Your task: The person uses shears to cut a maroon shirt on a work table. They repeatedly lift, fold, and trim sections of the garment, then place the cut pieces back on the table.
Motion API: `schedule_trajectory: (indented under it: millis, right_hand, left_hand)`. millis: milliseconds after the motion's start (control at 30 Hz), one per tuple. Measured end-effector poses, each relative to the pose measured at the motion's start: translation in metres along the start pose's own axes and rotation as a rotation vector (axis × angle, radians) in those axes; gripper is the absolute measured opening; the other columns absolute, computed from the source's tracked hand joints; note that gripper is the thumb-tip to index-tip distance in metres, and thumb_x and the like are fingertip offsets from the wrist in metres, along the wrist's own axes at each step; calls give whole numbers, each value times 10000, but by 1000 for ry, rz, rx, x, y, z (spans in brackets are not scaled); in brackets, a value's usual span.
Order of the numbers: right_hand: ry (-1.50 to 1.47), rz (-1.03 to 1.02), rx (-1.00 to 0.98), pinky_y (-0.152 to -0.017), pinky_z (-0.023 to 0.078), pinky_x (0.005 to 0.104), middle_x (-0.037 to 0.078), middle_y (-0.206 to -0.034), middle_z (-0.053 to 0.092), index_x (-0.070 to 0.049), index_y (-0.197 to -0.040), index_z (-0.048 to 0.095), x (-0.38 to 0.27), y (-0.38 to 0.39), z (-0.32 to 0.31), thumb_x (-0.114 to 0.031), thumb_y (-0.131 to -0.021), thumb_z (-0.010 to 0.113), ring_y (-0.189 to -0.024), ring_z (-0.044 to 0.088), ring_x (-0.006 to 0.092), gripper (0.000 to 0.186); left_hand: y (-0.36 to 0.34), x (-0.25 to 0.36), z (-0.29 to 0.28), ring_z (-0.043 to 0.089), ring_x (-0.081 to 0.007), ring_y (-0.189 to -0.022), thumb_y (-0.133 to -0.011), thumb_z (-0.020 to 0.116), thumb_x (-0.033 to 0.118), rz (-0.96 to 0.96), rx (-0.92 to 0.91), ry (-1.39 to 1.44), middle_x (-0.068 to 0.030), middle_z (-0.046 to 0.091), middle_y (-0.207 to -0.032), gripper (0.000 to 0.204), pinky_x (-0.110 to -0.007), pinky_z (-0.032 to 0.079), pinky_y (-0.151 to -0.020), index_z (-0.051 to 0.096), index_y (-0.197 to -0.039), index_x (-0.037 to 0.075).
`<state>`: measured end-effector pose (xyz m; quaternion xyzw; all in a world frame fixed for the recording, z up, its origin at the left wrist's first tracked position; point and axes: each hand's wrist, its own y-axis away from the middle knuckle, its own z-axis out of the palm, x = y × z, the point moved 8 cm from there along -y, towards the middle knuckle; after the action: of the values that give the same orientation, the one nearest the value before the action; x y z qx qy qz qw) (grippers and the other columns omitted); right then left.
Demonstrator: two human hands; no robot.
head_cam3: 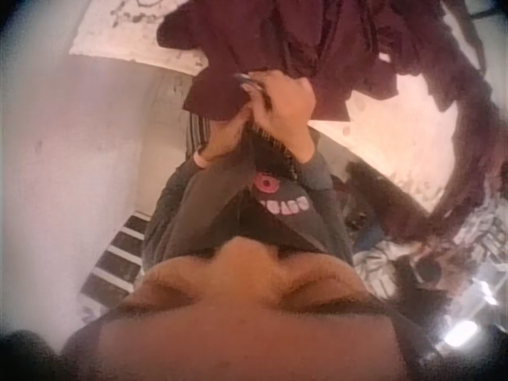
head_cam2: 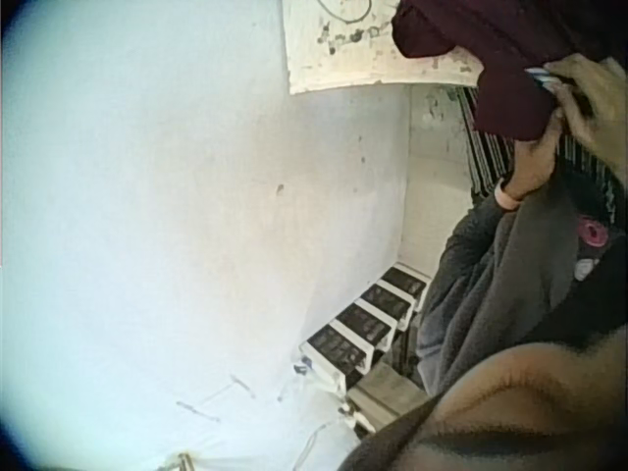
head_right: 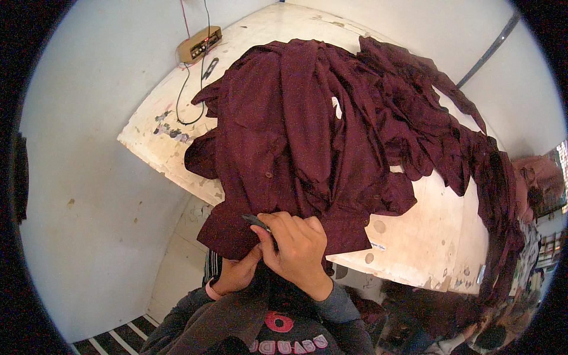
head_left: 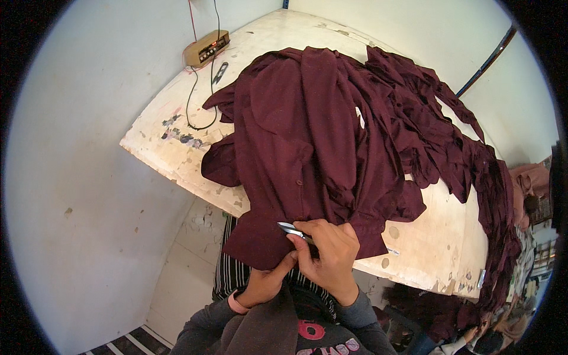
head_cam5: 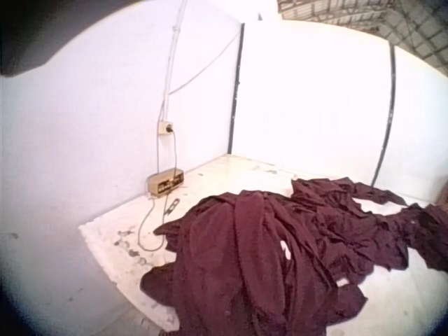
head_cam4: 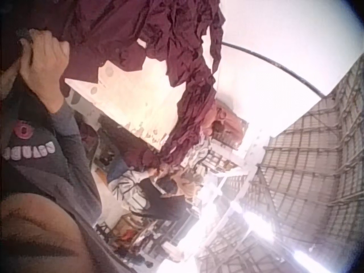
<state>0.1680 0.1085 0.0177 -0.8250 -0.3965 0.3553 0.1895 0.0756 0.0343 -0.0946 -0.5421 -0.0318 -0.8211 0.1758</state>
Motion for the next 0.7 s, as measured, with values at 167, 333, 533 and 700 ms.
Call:
schedule_trajectory:
  millis: [167, 333, 533, 700]
  right_hand:
    - [-9, 0, 23, -597, 343, 334, -1, -816, 685, -118, -956, 702, 2, 0, 0, -198, -821, 793, -646, 610, 170, 182]
    - [-77, 5, 115, -606, 351, 333, 1, -816, 683, -105, -1002, 710, 8, 0, -5, -211, -823, 801, -639, 601, 189, 227]
    - [-85, 15, -86, -596, 369, 334, 26, -821, 678, -102, -993, 726, 10, 2, 7, -74, -681, 759, -629, 572, 217, 316]
    - [-324, 91, 173, -593, 393, 328, 20, -835, 701, -102, -963, 738, 33, 12, 0, -10, -609, 700, -660, 608, 185, 368]
  left_hand:
    - [-1, -2, -1, 601, -151, -1190, -1022, 608, 31, -21, -19, -83, -70, 632, -1307, 344, -313, 469, -1021, 569, -1361, -8]
    - [-1, -8, -3, 596, -158, -1194, -1019, 617, 38, -87, 18, 43, -67, 631, -1302, 346, -316, 462, -1029, 569, -1358, -5]
    - [-1, -5, -2, 604, -163, -1175, -1013, 634, 50, -40, 0, -4, -69, 637, -1302, 339, -319, 455, -1032, 581, -1344, 0]
    - [0, -11, -3, 610, -164, -1168, -1007, 644, 57, -129, -8, -71, -71, 652, -1279, 335, -315, 457, -1027, 591, -1332, 3]
